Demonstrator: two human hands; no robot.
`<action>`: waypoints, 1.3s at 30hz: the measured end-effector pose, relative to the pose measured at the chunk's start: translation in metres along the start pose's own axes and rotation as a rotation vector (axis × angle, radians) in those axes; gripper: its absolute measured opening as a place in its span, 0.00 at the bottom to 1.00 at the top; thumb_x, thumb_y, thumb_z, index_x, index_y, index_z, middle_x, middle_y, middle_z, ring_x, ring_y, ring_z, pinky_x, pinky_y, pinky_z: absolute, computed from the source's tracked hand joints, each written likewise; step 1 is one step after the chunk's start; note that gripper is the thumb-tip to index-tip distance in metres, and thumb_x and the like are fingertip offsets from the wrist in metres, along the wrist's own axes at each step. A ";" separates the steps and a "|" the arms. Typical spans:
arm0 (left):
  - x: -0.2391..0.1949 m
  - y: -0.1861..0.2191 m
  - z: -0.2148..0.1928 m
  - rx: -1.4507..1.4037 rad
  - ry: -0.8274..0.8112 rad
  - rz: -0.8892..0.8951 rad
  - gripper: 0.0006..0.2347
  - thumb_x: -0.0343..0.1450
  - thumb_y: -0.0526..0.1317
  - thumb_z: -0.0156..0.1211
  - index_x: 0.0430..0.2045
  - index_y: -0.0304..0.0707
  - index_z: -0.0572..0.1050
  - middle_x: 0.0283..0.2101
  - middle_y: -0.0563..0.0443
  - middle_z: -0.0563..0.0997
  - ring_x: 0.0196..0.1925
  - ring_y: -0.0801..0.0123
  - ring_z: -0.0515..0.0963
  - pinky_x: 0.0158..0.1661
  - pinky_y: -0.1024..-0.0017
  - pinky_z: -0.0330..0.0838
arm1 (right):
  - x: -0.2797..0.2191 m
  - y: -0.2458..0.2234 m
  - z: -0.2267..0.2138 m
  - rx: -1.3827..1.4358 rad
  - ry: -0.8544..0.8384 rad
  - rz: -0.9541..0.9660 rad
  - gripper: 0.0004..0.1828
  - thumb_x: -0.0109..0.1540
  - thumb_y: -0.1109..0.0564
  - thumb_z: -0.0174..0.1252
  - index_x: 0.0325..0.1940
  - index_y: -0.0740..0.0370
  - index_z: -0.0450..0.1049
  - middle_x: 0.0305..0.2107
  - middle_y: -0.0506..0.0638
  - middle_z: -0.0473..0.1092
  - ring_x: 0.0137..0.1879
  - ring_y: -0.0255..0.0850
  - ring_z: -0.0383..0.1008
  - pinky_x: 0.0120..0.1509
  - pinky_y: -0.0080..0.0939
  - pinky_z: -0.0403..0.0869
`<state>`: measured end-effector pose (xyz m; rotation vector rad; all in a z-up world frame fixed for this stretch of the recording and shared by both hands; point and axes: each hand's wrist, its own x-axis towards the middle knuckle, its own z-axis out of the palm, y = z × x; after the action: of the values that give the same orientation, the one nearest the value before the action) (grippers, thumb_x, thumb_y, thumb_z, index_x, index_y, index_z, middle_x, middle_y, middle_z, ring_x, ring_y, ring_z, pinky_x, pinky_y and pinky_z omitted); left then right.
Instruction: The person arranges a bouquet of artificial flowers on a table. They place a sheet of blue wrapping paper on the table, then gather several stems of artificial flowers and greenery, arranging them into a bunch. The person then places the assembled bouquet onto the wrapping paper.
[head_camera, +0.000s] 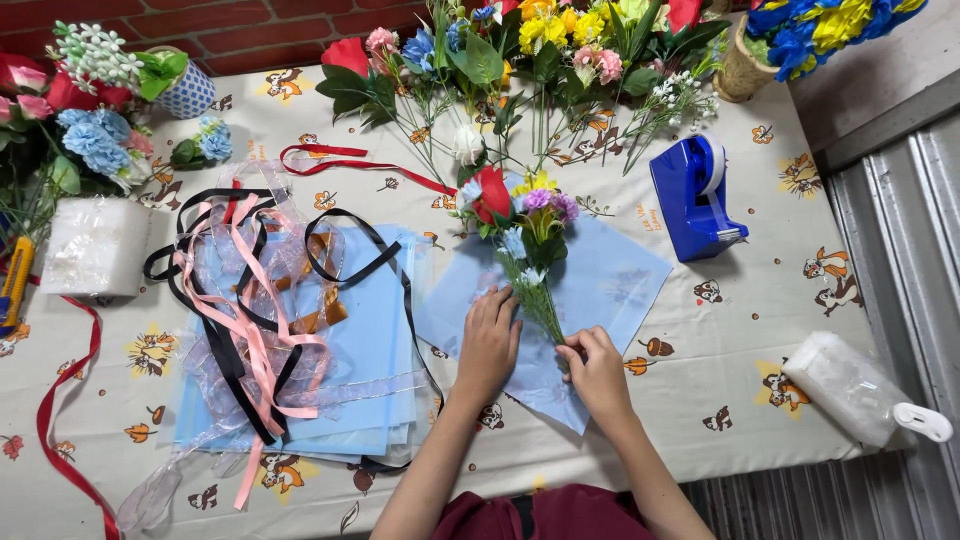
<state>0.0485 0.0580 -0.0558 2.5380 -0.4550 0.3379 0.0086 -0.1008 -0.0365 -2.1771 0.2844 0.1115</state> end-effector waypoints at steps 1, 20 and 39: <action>-0.001 -0.001 0.004 0.001 0.004 0.000 0.12 0.67 0.40 0.45 0.42 0.38 0.65 0.50 0.47 0.66 0.57 0.59 0.63 0.57 0.65 0.52 | -0.002 -0.001 -0.001 0.000 0.000 -0.004 0.07 0.54 0.58 0.57 0.31 0.65 0.70 0.25 0.50 0.69 0.18 0.35 0.72 0.22 0.28 0.72; -0.006 -0.002 0.006 -0.022 0.000 -0.037 0.12 0.67 0.40 0.46 0.41 0.36 0.63 0.48 0.46 0.65 0.56 0.59 0.63 0.58 0.66 0.51 | 0.000 -0.009 0.000 -0.264 0.037 -0.082 0.08 0.54 0.54 0.56 0.27 0.61 0.69 0.17 0.50 0.66 0.25 0.45 0.72 0.29 0.41 0.70; -0.010 -0.003 0.018 0.101 0.151 -0.011 0.17 0.66 0.38 0.46 0.47 0.29 0.63 0.54 0.37 0.64 0.60 0.56 0.61 0.60 0.64 0.48 | 0.000 0.018 0.026 -0.261 0.332 -0.457 0.08 0.54 0.51 0.54 0.25 0.53 0.64 0.12 0.44 0.61 0.22 0.40 0.68 0.26 0.37 0.69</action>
<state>0.0436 0.0527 -0.0755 2.5874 -0.3740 0.5565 0.0044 -0.0897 -0.0661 -2.4597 -0.0528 -0.4977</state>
